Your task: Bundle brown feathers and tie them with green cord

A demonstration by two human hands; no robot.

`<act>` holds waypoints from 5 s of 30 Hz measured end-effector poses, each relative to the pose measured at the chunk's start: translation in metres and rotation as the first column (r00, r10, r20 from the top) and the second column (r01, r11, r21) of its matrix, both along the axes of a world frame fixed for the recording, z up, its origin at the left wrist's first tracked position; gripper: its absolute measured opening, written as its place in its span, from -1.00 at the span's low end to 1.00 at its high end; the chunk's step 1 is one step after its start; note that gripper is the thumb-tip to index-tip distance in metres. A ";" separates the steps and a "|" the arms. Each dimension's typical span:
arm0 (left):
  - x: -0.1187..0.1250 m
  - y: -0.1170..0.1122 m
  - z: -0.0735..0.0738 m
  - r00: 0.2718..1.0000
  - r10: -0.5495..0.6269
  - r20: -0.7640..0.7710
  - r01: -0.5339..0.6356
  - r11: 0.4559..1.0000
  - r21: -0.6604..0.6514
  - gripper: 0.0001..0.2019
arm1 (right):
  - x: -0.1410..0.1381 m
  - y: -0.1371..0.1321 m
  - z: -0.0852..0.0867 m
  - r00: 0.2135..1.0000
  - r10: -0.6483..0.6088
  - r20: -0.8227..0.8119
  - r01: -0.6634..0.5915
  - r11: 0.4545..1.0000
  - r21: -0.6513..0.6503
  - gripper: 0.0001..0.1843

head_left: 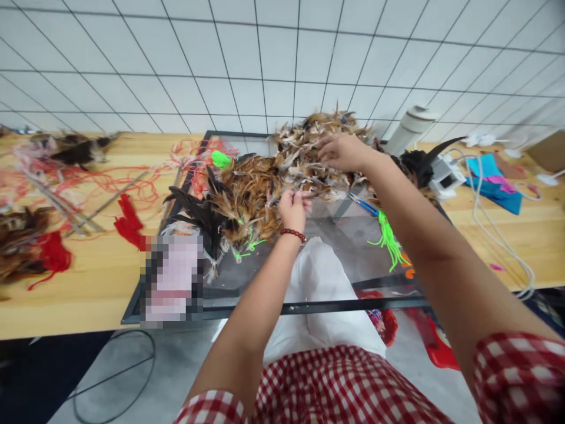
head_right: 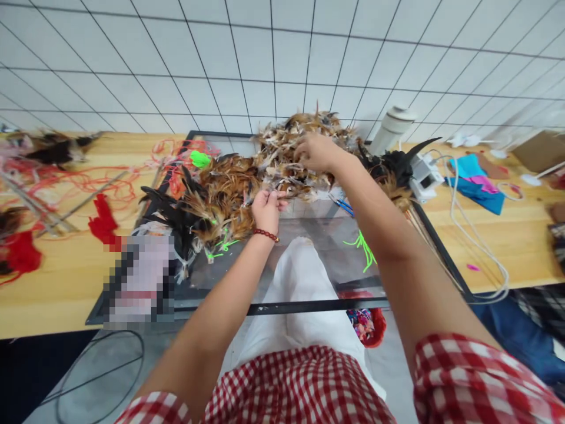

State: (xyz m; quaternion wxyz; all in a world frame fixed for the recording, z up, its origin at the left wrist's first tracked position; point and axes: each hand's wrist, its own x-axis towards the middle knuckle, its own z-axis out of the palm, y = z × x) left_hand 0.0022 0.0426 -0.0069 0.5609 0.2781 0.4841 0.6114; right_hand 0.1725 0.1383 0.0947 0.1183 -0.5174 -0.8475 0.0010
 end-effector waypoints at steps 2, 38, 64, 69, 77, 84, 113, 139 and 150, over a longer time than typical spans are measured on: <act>-0.003 0.000 0.000 1.000 0.008 0.006 -0.008 1.000 0.016 -0.80 | 0.004 -0.031 -0.009 0.997 -0.032 -0.067 0.036 0.998 0.057 -0.66; -0.022 -0.019 0.023 0.968 -0.235 -0.089 0.219 0.963 -0.158 -0.83 | -0.029 -0.120 -0.119 0.969 -0.102 -0.223 0.162 0.949 0.270 -0.72; -0.022 -0.016 0.021 0.973 -0.200 -0.119 0.186 0.976 -0.116 -0.83 | -0.030 -0.113 -0.128 0.852 -0.181 -0.492 0.259 0.961 0.095 -0.72; -0.025 -0.014 0.021 0.995 -0.103 -0.019 0.100 0.990 -0.096 -0.83 | -0.043 -0.120 -0.125 0.926 -0.077 -0.370 0.122 0.987 0.102 -0.78; -0.026 -0.015 0.026 0.994 -0.105 -0.042 0.102 0.992 -0.073 -0.82 | -0.043 -0.117 -0.123 0.888 -0.173 -0.427 0.230 0.969 0.086 -0.76; -0.022 -0.011 0.010 0.944 -0.175 -0.279 0.175 0.984 -0.023 -0.81 | -0.043 -0.121 -0.120 0.951 -0.137 -0.279 0.183 0.972 0.145 -0.76; -0.023 -0.027 0.022 0.832 -0.553 -0.042 0.542 0.827 -0.148 -0.79 | -0.045 -0.109 -0.117 0.153 -0.264 -0.952 -0.229 0.928 -0.294 -0.36; -0.030 -0.016 0.026 0.983 -0.117 0.140 0.132 0.985 -0.106 -0.87 | -0.024 -0.091 -0.146 0.578 -0.056 -0.814 0.244 0.964 0.107 -0.51; -0.028 -0.013 0.023 0.985 -0.041 0.166 0.062 0.991 -0.120 -0.80 | -0.066 -0.115 -0.113 0.902 -0.275 -0.334 0.297 0.955 0.017 -0.77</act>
